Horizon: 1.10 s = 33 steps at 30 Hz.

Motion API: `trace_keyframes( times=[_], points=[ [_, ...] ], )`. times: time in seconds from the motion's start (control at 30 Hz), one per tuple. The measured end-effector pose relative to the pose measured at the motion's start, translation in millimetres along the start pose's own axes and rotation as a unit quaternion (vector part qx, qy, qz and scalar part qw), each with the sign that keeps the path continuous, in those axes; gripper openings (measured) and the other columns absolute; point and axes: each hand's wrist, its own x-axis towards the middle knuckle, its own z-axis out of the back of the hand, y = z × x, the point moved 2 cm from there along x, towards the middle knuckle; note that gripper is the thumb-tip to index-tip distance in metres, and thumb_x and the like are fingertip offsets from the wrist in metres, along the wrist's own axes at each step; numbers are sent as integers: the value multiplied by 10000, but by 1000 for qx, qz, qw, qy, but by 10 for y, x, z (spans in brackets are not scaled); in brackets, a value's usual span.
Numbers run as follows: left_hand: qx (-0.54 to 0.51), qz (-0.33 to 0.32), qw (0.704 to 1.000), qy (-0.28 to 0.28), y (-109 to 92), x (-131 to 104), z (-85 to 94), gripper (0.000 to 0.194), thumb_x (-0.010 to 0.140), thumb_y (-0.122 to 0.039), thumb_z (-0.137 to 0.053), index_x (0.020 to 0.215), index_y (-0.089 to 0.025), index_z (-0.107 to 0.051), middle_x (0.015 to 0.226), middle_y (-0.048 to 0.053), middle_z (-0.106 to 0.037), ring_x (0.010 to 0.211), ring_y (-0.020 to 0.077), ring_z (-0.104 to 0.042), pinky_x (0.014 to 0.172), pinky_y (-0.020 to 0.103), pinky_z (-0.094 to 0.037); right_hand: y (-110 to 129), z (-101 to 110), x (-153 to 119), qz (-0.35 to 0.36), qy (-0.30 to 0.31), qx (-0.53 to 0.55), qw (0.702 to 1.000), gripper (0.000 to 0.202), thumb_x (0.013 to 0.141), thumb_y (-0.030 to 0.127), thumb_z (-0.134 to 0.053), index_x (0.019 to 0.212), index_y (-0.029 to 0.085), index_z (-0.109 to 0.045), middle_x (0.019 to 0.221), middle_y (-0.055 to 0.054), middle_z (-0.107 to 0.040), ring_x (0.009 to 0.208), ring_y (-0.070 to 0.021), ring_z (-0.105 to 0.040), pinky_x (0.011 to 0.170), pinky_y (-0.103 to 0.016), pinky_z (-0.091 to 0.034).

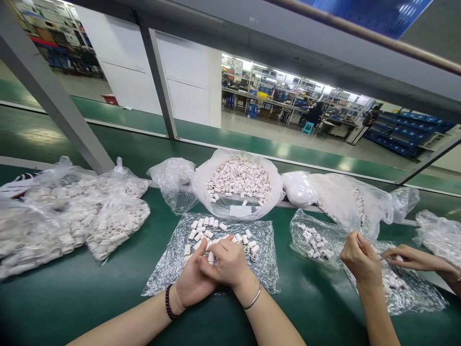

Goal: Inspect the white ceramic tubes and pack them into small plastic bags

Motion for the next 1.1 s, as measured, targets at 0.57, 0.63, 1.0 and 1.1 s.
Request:
trace_keyframes(
  times=[0.57,0.63,1.0,1.1],
  points=[
    [48,-15,993,103,-56,69,32,654,876,-641,-451,1257,-130,-595,1139,152,-666,1209,298,-566,1083,432,-365,148,-25,80,28,54,-6,998,152,909,269,-499,939,194,-627,945,-77,-680,904,-207,-605,835,-398,-488],
    [62,-23,991,114,-84,92,60,673,854,-672,-458,1247,-145,-600,1155,152,-665,1235,308,-548,1092,449,-350,124,-62,41,43,67,-22,997,199,920,264,-492,1055,186,-615,1107,-101,-678,1050,-232,-602,936,-434,-470],
    [172,-131,968,128,-130,310,313,487,864,-496,-491,1293,-295,-606,1355,82,-577,1434,221,-319,1160,366,-233,130,-212,-133,156,97,-86,979,660,923,402,-406,1511,126,-287,1489,-182,-417,1345,-371,-429,976,-534,-417],
    [178,-95,972,122,-79,288,260,497,852,-486,-504,1301,-293,-596,1288,92,-624,1357,277,-429,1123,440,-290,79,-187,-108,150,82,-102,980,648,927,376,-388,1523,152,-269,1533,-155,-354,1377,-400,-374,1004,-586,-374]
  ],
)
